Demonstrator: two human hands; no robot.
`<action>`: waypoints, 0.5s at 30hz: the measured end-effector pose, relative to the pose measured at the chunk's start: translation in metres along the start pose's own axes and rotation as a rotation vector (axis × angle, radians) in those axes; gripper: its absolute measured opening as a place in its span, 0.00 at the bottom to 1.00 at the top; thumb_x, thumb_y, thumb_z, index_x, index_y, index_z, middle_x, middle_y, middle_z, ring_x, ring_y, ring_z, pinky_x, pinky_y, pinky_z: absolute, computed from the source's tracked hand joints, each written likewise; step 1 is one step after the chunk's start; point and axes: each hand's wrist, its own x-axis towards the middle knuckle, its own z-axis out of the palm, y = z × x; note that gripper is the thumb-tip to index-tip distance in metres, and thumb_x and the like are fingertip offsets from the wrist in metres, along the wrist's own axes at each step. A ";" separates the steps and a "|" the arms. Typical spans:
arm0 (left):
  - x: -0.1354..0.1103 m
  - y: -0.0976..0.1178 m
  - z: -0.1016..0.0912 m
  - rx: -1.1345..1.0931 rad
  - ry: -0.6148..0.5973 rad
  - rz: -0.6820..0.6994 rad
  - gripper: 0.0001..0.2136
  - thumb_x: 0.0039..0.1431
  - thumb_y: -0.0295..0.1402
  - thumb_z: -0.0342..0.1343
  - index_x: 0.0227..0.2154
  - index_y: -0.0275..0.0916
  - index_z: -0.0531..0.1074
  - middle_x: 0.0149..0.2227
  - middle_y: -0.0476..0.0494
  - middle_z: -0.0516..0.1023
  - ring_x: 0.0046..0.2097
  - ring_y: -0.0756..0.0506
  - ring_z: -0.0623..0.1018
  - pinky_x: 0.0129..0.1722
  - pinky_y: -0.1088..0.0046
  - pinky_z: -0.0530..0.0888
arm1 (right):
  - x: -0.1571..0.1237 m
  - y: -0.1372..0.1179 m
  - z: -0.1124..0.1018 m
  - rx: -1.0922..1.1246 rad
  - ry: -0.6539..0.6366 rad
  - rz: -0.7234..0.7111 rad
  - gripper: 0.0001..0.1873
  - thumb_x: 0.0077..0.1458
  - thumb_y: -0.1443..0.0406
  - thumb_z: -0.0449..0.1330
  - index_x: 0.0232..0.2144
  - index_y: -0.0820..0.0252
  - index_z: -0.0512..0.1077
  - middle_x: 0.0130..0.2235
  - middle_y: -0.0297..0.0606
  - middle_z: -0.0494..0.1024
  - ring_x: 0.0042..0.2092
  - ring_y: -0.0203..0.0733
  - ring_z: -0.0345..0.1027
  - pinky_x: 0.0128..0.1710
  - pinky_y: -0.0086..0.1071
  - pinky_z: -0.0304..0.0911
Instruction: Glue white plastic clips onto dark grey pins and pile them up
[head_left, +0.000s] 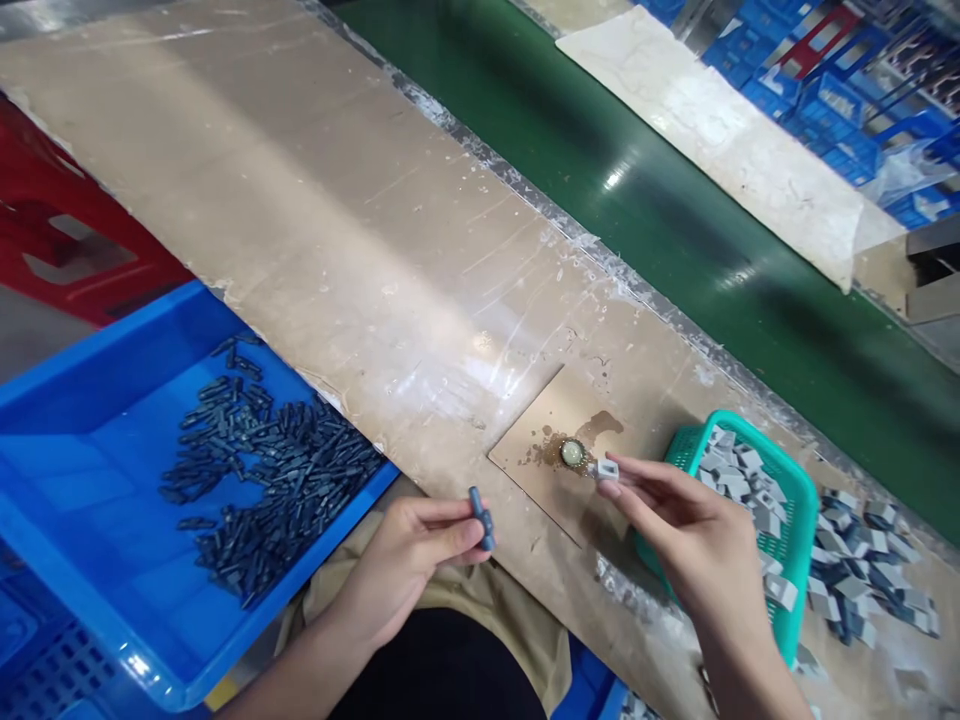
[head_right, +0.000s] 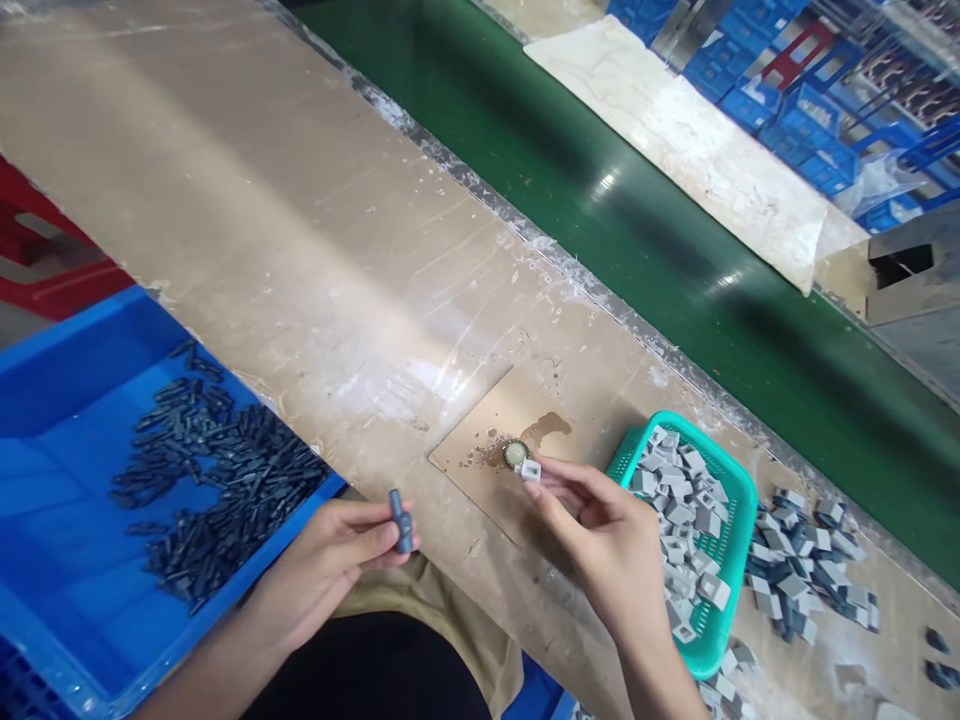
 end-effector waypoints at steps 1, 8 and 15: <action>0.005 -0.002 0.009 -0.036 -0.014 0.015 0.13 0.40 0.34 0.70 0.32 0.36 0.80 0.30 0.42 0.79 0.34 0.51 0.77 0.33 0.84 0.76 | -0.004 -0.005 -0.001 0.095 -0.017 0.088 0.11 0.46 0.61 0.68 0.34 0.58 0.79 0.32 0.39 0.81 0.32 0.43 0.76 0.32 0.32 0.75; 0.020 -0.014 0.047 -0.132 -0.057 0.076 0.17 0.32 0.34 0.73 0.28 0.34 0.80 0.31 0.40 0.80 0.32 0.48 0.78 0.33 0.78 0.78 | -0.025 -0.026 -0.001 0.335 -0.112 0.227 0.11 0.42 0.65 0.70 0.33 0.58 0.79 0.29 0.40 0.80 0.29 0.44 0.77 0.29 0.29 0.75; 0.019 -0.015 0.049 -0.022 -0.130 0.113 0.13 0.37 0.34 0.71 0.28 0.35 0.80 0.31 0.41 0.81 0.32 0.48 0.79 0.34 0.81 0.77 | -0.032 -0.034 0.003 0.242 -0.128 0.192 0.09 0.43 0.64 0.69 0.32 0.56 0.79 0.29 0.38 0.81 0.29 0.43 0.77 0.32 0.29 0.75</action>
